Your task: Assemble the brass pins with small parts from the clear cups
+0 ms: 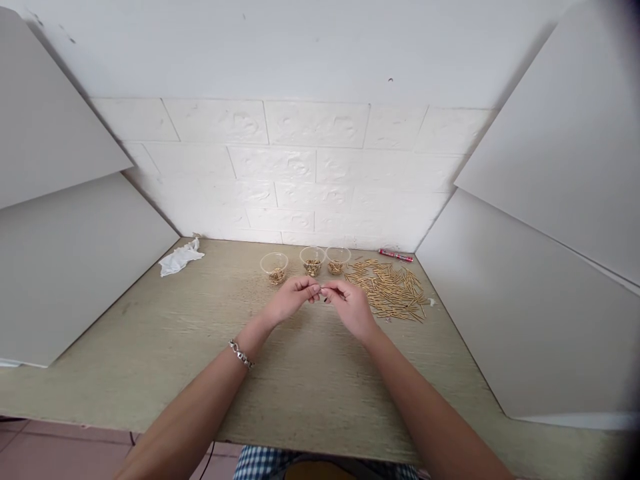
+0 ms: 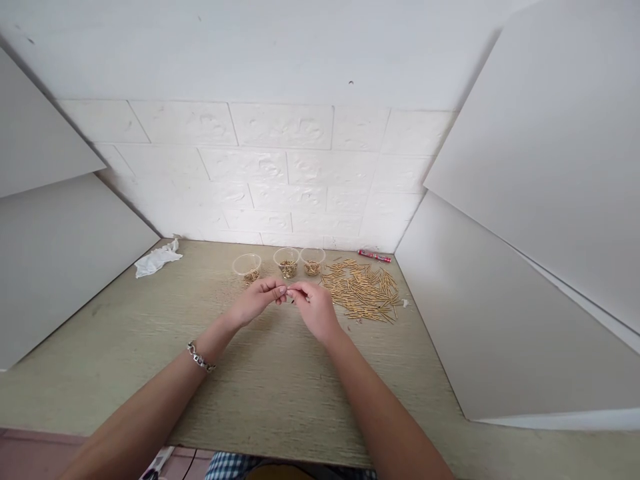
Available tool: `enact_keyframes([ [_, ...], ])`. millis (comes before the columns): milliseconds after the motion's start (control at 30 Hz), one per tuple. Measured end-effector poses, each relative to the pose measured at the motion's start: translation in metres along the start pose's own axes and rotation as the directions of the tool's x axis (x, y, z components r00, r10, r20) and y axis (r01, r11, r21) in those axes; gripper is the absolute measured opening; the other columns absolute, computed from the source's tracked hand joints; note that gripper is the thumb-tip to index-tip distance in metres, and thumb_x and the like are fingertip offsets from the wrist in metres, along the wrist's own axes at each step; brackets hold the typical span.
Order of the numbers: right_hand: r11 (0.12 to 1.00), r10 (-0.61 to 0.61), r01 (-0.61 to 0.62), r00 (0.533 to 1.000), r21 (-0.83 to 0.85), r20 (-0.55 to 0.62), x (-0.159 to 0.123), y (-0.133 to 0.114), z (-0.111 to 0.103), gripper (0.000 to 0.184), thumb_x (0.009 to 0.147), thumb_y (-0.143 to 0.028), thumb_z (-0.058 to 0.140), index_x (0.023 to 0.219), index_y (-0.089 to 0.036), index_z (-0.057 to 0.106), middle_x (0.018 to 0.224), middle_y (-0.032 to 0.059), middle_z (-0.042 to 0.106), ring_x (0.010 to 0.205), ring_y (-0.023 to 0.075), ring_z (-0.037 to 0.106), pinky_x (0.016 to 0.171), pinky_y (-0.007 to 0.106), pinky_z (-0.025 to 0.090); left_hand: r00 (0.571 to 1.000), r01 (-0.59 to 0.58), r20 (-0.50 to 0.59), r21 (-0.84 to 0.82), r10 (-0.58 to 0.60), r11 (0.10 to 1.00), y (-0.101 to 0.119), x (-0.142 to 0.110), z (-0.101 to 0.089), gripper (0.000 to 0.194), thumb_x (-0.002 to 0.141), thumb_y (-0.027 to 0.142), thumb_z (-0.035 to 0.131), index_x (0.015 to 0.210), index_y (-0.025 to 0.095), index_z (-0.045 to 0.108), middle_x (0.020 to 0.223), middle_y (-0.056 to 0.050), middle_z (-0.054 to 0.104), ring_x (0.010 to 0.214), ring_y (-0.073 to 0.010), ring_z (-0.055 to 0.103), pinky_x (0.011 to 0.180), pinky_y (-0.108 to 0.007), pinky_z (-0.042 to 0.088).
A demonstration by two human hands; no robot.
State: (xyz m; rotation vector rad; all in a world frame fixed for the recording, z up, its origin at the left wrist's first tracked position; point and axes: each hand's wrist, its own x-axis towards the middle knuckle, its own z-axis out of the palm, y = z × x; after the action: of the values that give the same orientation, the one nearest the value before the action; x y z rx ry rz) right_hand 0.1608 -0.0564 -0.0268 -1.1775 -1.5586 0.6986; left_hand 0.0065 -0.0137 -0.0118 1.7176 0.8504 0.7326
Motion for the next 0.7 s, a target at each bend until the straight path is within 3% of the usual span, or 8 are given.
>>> enact_keyframes([
  [167, 0.997, -0.020, 0.017, 0.999, -0.071, -0.050, -0.0018, -0.0007, 0.0018, 0.015, 0.078, -0.025, 0.053, 0.077, -0.019, 0.066, 0.068, 0.0018, 0.065, 0.062, 0.0135, 0.058, 0.059, 0.025, 0.044, 1.000, -0.002, -0.009, 0.000, 0.002, 1.000, 0.0042, -0.0007, 0.0010, 0.028, 0.075, 0.040, 0.051, 0.064, 0.015, 0.054, 0.060, 0.002, 0.050, 0.059, -0.0094, 0.044, 0.059, -0.022, 0.036],
  [467, 0.951, -0.108, 0.076, 0.990, -0.299, -0.093, -0.0060, 0.0031, 0.0076, 0.019, 0.082, -0.027, 0.048, 0.078, -0.019, 0.066, 0.072, 0.0036, 0.066, 0.065, 0.0144, 0.058, 0.063, 0.025, 0.043, 0.994, 0.009, -0.104, 0.335, 0.027, 0.942, 0.0071, -0.0035, 0.0012, 0.029, 0.079, 0.038, 0.045, 0.062, 0.016, 0.052, 0.058, 0.003, 0.049, 0.057, -0.0098, 0.044, 0.055, -0.021, 0.033],
  [700, 0.949, -0.093, 0.062, 0.992, -0.308, -0.086, -0.0054, 0.0011, 0.0067, 0.019, 0.081, -0.025, 0.048, 0.075, -0.019, 0.064, 0.070, 0.0037, 0.065, 0.064, 0.0143, 0.057, 0.062, 0.025, 0.042, 0.993, 0.012, -0.117, 0.329, 0.028, 0.944, 0.0073, -0.0030, 0.0034, 0.027, 0.078, 0.036, 0.045, 0.062, 0.016, 0.053, 0.057, 0.003, 0.049, 0.056, -0.0100, 0.045, 0.054, -0.022, 0.034],
])
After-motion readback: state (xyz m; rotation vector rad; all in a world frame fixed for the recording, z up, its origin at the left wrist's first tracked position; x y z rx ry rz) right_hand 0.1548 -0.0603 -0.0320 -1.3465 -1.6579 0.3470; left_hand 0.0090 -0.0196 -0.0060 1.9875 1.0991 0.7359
